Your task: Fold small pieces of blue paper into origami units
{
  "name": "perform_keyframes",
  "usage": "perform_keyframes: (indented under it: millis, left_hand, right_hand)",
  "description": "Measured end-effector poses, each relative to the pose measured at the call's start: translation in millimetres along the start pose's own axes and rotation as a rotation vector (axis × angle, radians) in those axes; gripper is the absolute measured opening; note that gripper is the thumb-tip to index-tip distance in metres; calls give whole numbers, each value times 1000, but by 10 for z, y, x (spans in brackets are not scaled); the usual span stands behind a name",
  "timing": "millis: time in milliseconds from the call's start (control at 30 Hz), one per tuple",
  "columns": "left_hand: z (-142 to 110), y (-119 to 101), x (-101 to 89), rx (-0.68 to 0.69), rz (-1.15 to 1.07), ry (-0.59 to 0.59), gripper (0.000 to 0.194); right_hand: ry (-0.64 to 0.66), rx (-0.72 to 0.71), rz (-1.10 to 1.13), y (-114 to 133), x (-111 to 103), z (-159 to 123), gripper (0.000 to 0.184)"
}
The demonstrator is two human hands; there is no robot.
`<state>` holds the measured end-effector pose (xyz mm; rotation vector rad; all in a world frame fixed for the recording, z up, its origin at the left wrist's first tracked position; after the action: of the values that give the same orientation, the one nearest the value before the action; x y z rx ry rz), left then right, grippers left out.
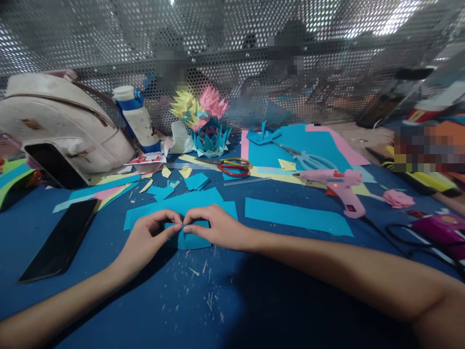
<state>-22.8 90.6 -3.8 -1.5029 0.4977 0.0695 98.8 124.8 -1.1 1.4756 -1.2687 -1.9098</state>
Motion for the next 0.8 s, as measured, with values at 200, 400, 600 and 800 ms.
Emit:
perform_keyframes:
  millis: [200, 400, 600, 800]
  left_hand:
    - [-6, -4, 10, -4, 10, 5, 8]
    - [-15, -11, 11, 7, 37, 3, 8]
    - [-16, -20, 14, 4, 35, 13, 8]
    - [18, 21, -17, -11, 83, 53, 6]
  right_hand:
    - [-2, -8, 9, 17, -7, 1, 13]
    - [3, -3, 21, 11, -2, 4, 12]
    - [-9, 11, 30, 15, -9, 3, 12]
    - [-50, 7, 23, 22, -37, -3, 14]
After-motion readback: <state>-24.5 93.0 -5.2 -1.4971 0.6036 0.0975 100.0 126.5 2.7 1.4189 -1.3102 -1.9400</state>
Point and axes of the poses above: each hand's wrist, its own z-axis towards the middle knuckle, its own x-axis out of the palm, y = z × x, the point moved 7 cm from there along z, towards the middle knuckle, and after that the axes turned 12 degrees about y, right-handed, at the moved point
